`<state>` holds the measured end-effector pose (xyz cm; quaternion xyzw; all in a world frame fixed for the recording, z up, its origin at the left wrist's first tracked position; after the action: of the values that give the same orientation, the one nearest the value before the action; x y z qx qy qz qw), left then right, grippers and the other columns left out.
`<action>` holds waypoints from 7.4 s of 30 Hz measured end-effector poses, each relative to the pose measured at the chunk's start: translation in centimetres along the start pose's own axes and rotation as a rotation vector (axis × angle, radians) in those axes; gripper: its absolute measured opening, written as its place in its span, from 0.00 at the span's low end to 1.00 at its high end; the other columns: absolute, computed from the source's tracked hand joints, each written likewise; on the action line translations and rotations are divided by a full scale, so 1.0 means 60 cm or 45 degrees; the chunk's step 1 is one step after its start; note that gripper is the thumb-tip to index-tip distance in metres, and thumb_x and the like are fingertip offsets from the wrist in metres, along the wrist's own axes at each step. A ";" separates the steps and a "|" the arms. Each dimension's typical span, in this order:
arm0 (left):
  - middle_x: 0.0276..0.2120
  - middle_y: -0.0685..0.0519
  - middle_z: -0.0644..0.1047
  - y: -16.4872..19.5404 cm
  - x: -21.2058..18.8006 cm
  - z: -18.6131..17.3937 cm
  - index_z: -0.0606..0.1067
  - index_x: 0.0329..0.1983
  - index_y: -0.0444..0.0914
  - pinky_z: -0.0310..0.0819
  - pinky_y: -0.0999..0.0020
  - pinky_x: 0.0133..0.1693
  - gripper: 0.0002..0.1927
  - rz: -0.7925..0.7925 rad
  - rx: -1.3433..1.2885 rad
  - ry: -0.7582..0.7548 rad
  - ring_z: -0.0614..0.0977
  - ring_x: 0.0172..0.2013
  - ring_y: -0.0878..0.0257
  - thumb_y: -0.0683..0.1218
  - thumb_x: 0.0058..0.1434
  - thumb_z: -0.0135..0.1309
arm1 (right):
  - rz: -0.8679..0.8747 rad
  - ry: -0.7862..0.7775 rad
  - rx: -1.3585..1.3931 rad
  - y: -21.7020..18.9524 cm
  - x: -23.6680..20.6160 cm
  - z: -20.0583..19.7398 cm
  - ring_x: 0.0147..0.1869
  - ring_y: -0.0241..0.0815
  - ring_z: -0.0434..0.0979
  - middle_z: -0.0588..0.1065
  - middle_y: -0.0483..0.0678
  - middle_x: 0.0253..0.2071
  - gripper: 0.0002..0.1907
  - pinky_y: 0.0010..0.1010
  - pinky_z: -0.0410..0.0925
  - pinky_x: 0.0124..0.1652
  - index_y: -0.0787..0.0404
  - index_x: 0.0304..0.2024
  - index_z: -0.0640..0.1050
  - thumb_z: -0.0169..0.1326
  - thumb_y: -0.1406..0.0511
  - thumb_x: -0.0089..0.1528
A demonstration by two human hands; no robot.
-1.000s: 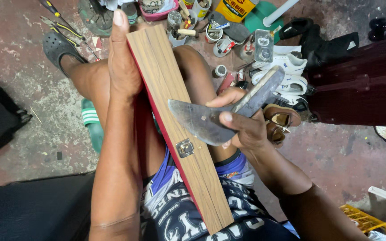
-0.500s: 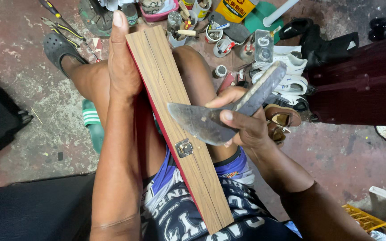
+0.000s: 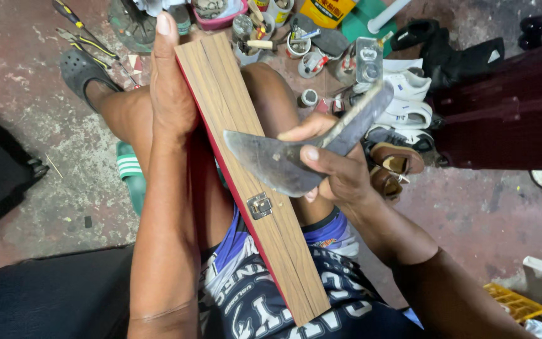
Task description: The person sits on the floor and uses a curved blade to scrape and shape the edges of a rectangular wooden block. They repeatedly hold the block with one hand and draw the blade along its length to remove material.
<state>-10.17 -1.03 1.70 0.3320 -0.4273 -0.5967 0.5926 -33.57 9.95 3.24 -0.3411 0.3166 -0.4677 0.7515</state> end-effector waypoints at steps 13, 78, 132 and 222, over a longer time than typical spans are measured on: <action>0.36 0.46 0.81 -0.002 0.002 0.002 0.78 0.47 0.31 0.78 0.64 0.41 0.42 -0.019 0.016 0.021 0.82 0.35 0.59 0.74 0.71 0.37 | -0.037 -0.138 0.027 -0.005 0.003 -0.007 0.22 0.41 0.74 0.79 0.63 0.37 0.16 0.28 0.67 0.21 0.77 0.51 0.74 0.56 0.69 0.65; 0.32 0.57 0.78 0.235 -0.123 0.292 0.81 0.33 0.41 0.74 0.63 0.29 0.08 0.230 2.008 -0.615 0.80 0.31 0.58 0.48 0.53 0.65 | -0.283 0.138 0.354 -0.053 -0.042 -0.118 0.24 0.40 0.70 0.76 0.60 0.39 0.18 0.28 0.65 0.23 0.71 0.58 0.69 0.53 0.65 0.70; 0.36 0.56 0.76 0.192 -0.160 0.200 0.82 0.35 0.43 0.72 0.67 0.36 0.11 0.218 1.829 0.143 0.76 0.35 0.59 0.44 0.50 0.71 | -0.371 0.069 -0.036 -0.036 0.036 -0.014 0.57 0.43 0.78 0.76 0.61 0.53 0.23 0.34 0.70 0.61 0.74 0.62 0.67 0.55 0.69 0.68; 0.32 0.44 0.80 0.037 0.058 -0.027 0.77 0.36 0.30 0.77 0.63 0.44 0.36 -0.104 0.083 -0.124 0.81 0.34 0.57 0.65 0.78 0.35 | -0.275 0.304 -0.252 0.023 0.023 0.034 0.42 0.37 0.77 0.76 0.56 0.45 0.16 0.28 0.72 0.46 0.72 0.51 0.69 0.55 0.66 0.67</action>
<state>-8.05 -4.54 3.41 0.3390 -0.4610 -0.6216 0.5350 -30.78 9.60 3.07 -0.3873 0.4095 -0.5493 0.6168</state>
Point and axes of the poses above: each hand's wrist, its own x-axis towards the middle knuckle, its own z-axis out of the palm, y = z × x, the point moved 4 cm from there along x, towards the middle knuckle
